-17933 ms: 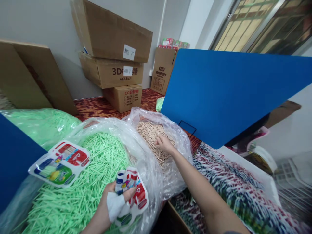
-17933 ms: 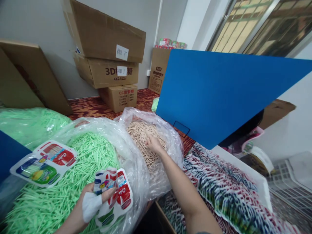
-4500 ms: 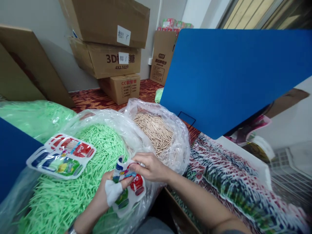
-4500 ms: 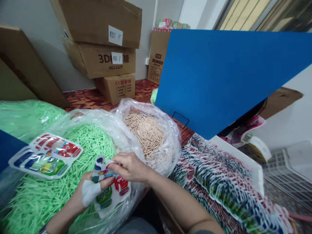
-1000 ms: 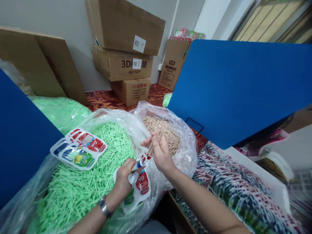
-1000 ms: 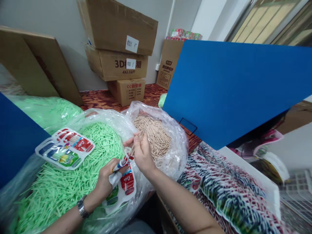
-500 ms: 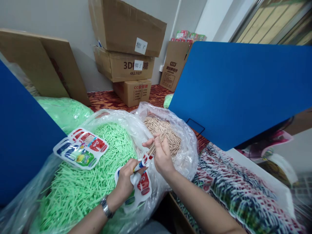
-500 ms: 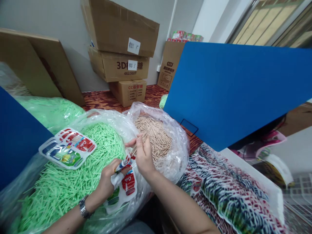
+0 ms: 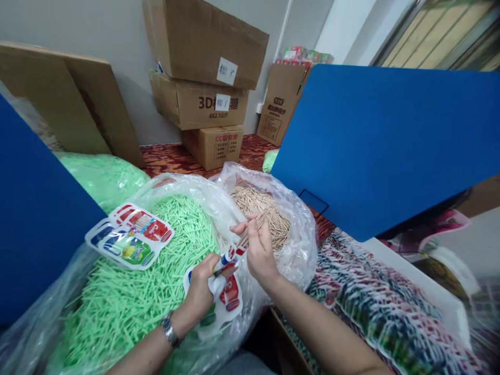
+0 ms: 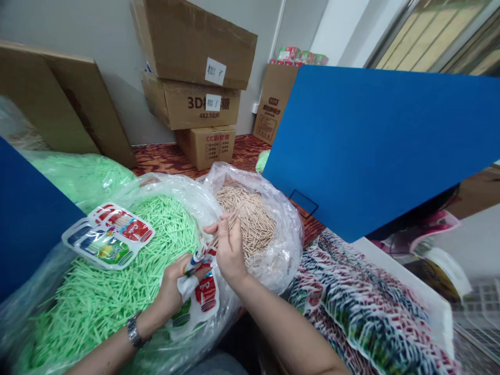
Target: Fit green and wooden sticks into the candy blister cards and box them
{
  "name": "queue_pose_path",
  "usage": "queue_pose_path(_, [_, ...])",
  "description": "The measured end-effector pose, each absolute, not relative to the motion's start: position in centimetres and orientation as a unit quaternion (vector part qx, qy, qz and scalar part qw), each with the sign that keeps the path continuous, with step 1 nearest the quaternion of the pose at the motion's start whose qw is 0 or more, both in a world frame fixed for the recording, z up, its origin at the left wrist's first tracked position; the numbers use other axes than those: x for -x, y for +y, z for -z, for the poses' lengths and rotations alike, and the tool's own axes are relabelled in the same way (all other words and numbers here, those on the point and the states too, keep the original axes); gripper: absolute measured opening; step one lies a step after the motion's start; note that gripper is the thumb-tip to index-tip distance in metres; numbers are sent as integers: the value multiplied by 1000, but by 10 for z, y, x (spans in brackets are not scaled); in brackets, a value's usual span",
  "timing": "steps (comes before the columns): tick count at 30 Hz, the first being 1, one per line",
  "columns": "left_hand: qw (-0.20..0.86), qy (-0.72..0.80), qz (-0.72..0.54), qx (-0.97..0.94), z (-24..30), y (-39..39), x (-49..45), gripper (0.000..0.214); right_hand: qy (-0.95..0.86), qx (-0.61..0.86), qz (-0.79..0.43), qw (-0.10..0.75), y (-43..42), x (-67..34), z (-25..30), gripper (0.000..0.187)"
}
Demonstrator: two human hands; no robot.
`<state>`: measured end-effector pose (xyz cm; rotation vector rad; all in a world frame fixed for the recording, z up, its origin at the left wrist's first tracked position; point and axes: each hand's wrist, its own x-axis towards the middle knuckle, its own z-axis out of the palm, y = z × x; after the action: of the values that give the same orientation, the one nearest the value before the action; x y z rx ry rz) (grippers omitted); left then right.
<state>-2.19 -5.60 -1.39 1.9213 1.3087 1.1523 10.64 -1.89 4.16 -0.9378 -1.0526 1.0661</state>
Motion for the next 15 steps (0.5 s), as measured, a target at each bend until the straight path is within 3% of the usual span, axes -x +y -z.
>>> queue_pose_path(5, [279, 479, -446, -703, 11, -56, 23, 17, -676, 406, -303, 535, -29, -116, -37, 21])
queue_pose_path(11, [300, 468, -458, -694, 7, -55, 29, 14, -719, 371, -300, 506, -24, -130, -43, 44])
queue_pose_path(15, [310, 471, -464, -683, 10, -55, 35, 15, -823, 314, -269, 390, -16, -140, -45, 44])
